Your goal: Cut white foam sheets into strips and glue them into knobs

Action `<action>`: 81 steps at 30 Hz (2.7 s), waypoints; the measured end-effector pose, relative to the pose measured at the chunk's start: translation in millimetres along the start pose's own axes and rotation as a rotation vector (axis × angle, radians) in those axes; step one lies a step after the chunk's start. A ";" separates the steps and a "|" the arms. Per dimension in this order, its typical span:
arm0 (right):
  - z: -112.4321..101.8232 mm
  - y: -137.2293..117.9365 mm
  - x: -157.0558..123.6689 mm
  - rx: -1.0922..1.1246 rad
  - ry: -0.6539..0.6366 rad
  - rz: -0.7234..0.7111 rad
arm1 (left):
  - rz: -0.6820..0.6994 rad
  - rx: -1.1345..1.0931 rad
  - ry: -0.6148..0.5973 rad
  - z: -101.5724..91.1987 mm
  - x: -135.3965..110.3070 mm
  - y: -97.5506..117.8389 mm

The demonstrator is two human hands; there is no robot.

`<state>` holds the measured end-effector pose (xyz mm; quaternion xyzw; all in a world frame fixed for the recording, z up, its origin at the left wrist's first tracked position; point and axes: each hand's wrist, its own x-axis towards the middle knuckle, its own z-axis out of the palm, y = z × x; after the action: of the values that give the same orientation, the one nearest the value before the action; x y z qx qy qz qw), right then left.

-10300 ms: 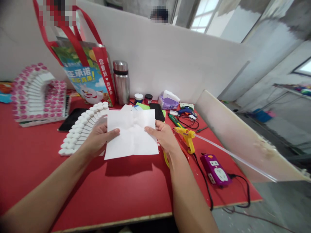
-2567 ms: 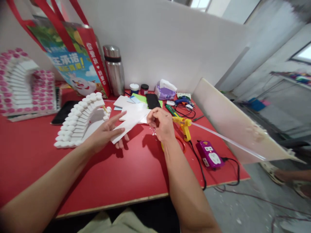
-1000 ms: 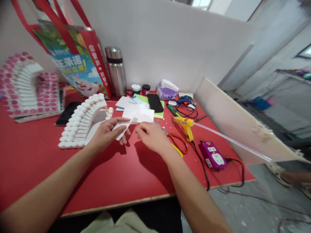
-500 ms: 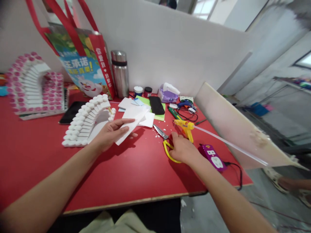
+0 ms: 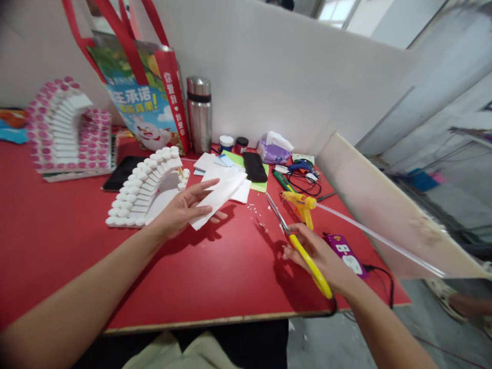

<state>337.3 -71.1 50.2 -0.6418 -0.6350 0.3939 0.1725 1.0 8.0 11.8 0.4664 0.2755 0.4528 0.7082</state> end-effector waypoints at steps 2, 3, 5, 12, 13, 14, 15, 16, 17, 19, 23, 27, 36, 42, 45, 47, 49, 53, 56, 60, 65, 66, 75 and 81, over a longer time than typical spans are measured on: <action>3.6 -5.8 -5.5 0.123 -0.024 -0.044 | 0.000 -0.026 0.021 0.3 1.1 -1.7; 6.9 -9.9 -6.4 0.150 -0.057 -0.076 | -0.003 -0.037 0.034 0.6 1.5 -2.4; 14.8 -19.6 -4.6 0.172 -0.159 -0.139 | -0.013 -0.056 0.054 1.0 1.9 -3.4; 28.3 -48.5 13.2 0.082 -0.326 -0.186 | -0.018 -0.076 0.013 3.7 0.6 -5.2; 28.8 -50.3 15.0 0.078 -0.322 -0.196 | -0.015 -0.082 0.008 4.3 0.5 -5.3; 29.3 -51.5 16.4 0.075 -0.316 -0.204 | -0.012 -0.087 0.003 5.0 0.4 -5.5; 29.9 -52.4 17.6 0.073 -0.312 -0.208 | -0.011 -0.089 -0.004 5.5 0.3 -5.6; 30.5 -52.9 18.5 0.072 -0.311 -0.210 | -0.009 -0.087 -0.011 6.0 0.1 -5.7; 31.2 -53.3 19.3 0.072 -0.315 -0.211 | -0.005 -0.083 -0.018 6.5 -0.1 -5.8; 32.7 -53.8 20.7 0.077 -0.321 -0.214 | 0.005 -0.068 -0.031 7.0 -0.6 -6.0; 35.5 -54.4 23.2 0.077 -0.311 -0.229 | 0.012 -0.038 -0.033 7.2 -1.3 -6.5; 37.1 -55.5 25.3 0.074 -0.311 -0.249 | 0.011 -0.024 -0.045 6.1 -1.0 -7.6; 40.3 -54.9 27.0 0.133 -0.285 -0.242 | -0.025 -0.014 -0.016 6.9 -2.3 -7.7; 42.9 -53.6 29.0 0.160 -0.270 -0.234 | -0.043 -0.054 -0.019 7.8 -1.5 -8.1; 45.4 -52.8 30.2 0.192 -0.272 -0.223 | -0.043 -0.063 -0.010 7.7 -1.3 -8.7; 47.6 -51.9 31.3 0.202 -0.263 -0.222 | -0.045 -0.069 -0.007 7.7 -1.3 -8.9; 49.8 -50.9 32.5 0.203 -0.233 -0.226 | -0.047 -0.075 -0.011 7.6 -1.2 -9.0; 52.8 -49.9 34.1 0.185 -0.167 -0.235 | -0.052 -0.079 -0.023 7.9 -1.1 -8.6; 53.4 -50.6 34.1 0.180 -0.157 -0.229 | -0.052 -0.080 -0.023 8.5 -1.2 -8.2; 53.6 -50.7 34.1 0.168 -0.147 -0.207 | -0.055 -0.072 -0.026 9.2 -1.8 -7.2; 54.5 -49.4 35.5 0.143 -0.132 -0.159 | -0.059 -0.053 -0.028 8.1 -2.1 -7.6; 54.6 -50.1 35.0 0.143 -0.129 -0.152 | -0.061 -0.048 -0.026 7.6 -1.9 -8.2; 53.7 -59.7 23.8 0.125 -0.134 -0.068 | -0.100 -0.032 -0.109 0.1 -3.5 -6.4; 37.2 -47.6 14.1 0.149 -0.193 -0.100 | -0.222 0.085 -0.312 -10.0 -5.1 2.6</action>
<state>276.4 -61.7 57.0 -0.5539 -0.6486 0.4910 0.1772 -10.4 7.9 9.9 0.5272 0.2307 0.2822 0.7676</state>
